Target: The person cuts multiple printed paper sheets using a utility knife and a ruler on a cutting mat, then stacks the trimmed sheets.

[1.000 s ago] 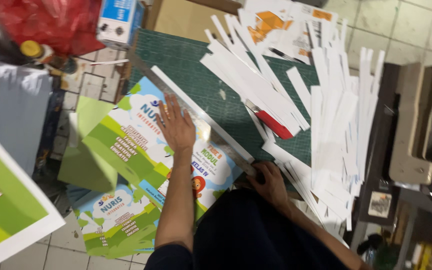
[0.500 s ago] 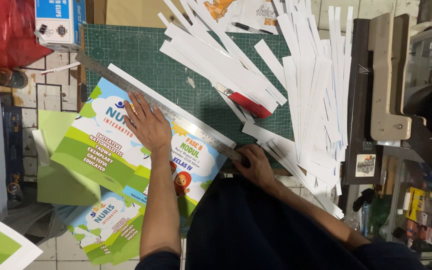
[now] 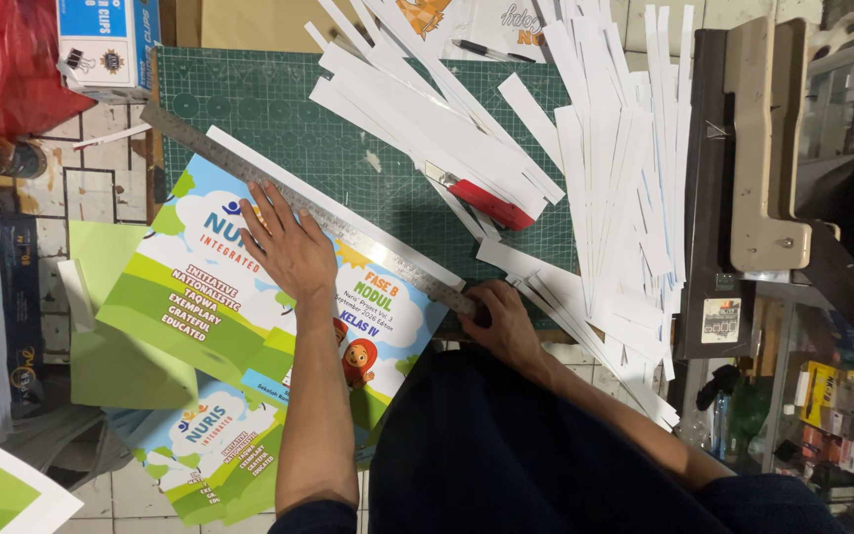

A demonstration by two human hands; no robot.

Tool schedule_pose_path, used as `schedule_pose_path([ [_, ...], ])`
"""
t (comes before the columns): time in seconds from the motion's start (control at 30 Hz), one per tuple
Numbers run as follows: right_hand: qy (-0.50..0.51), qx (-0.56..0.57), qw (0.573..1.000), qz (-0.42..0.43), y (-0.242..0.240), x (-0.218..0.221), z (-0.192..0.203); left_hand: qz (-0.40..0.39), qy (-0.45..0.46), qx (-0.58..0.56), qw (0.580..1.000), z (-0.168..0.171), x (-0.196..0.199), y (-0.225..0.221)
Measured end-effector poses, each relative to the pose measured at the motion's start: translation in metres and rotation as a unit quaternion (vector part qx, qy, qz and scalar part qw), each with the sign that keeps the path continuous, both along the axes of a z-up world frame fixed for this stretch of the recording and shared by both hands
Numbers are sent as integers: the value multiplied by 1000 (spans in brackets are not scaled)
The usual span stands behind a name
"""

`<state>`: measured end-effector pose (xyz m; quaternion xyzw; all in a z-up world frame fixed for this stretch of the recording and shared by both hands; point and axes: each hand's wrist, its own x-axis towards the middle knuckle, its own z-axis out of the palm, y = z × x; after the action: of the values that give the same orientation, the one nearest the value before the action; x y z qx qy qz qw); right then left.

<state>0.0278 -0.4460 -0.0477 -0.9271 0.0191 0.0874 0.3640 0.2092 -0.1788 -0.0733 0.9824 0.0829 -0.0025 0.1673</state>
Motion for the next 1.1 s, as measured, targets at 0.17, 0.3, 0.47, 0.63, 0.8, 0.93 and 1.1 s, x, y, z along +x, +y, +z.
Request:
schedule_pose_path([
  [0.17,3,0,1000,-4,1,2,3,2,0,6,1000,1,0,-1],
  [0.3,0,4,1000,0,1,1,4,2,2,9,1000,1,0,-1],
  [0.47,-56,6,998,25,0,-3,-1,3,-4,11,1000,-3,0,1],
  [0.63,-145,0,989,34,0,-6,-6,7,-4,49,999,-13,3,3],
  [0.8,-134,-4,991,20,6,-5,-4,20,-19,36,999,-14,1,3],
  [0.93,-95,-23,995,31,4,-5,-2,13,-36,39,999,-13,-1,4],
  [1.1,-76,-34,996,33,4,-5,-4,13,-26,37,999,-12,1,4],
])
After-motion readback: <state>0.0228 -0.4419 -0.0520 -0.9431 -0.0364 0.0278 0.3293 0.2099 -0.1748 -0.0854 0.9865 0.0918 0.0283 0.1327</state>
